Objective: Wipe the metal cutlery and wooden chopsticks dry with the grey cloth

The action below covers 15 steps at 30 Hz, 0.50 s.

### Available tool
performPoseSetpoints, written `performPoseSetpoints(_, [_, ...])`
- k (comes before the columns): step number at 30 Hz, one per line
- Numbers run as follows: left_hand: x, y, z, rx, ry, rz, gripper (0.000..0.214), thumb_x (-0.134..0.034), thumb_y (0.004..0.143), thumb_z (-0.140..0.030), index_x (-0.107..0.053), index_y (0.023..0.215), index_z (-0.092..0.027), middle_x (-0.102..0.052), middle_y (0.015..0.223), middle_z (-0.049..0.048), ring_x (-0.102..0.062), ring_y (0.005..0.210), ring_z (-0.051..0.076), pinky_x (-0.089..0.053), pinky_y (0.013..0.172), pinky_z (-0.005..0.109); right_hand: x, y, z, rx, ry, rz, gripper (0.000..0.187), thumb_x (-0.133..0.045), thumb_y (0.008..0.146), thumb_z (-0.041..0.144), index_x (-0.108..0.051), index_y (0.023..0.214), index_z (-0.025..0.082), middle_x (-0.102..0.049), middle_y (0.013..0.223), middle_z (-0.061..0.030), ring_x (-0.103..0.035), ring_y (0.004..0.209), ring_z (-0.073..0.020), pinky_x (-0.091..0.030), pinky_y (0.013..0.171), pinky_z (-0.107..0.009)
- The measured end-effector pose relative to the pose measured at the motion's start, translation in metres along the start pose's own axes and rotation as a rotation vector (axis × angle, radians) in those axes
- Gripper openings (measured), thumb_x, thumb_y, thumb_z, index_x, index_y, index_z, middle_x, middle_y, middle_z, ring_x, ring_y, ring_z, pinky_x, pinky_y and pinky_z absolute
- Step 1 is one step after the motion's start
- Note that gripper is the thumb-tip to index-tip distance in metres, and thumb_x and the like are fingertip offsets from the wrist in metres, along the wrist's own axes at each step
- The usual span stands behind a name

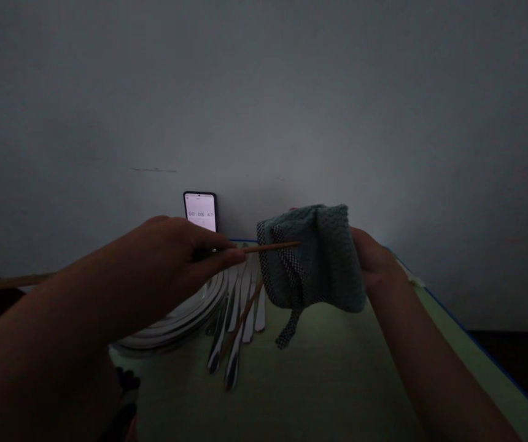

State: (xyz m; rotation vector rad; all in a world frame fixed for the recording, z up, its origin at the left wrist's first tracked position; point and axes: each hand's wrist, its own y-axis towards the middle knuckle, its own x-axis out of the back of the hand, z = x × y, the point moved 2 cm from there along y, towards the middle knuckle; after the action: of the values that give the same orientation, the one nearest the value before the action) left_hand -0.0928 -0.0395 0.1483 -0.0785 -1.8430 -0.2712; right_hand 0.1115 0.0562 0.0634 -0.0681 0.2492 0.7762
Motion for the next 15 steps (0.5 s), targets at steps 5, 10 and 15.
performPoseSetpoints(5, [-0.004, 0.0, -0.003, -0.032, 0.076, 0.064, 0.039, -0.042, 0.081, -0.05, -0.073, 0.084, -0.026, -0.068, 0.064, 0.0011, -0.053, 0.049, 0.013, -0.035, 0.05, 0.026, -0.011, 0.003, -0.001, 0.01, -0.04, 0.046, 0.047, -0.041, 0.08, 0.044, -0.052, 0.119, 0.02, -0.065, 0.104, -0.0072, -0.058, 0.1, -0.0214, -0.044, 0.089, -0.038])
performPoseSetpoints(10, [-0.013, 0.001, 0.005, -0.027, 0.116, 0.09, 0.043, -0.041, 0.083, -0.054, -0.072, 0.08, -0.024, -0.064, 0.057, 0.001, -0.049, 0.045, 0.011, -0.03, 0.046, 0.023, -0.027, -0.004, 0.003, -0.025, -0.243, 0.114, 0.043, -0.042, 0.083, 0.046, -0.057, 0.112, 0.019, -0.065, 0.095, -0.0064, -0.06, 0.086, -0.0177, -0.046, 0.08, -0.033])
performPoseSetpoints(15, [-0.023, 0.009, 0.002, -0.049, 0.19, 0.058, 0.048, -0.039, 0.083, -0.057, -0.07, 0.074, -0.022, -0.062, 0.057, 0.0019, -0.048, 0.045, 0.011, -0.028, 0.046, 0.024, -0.035, -0.011, 0.021, 0.119, -0.935, 0.073, 0.028, -0.045, 0.085, 0.039, -0.062, 0.093, 0.017, -0.064, 0.082, -0.0015, -0.055, 0.072, -0.013, -0.043, 0.067, -0.026])
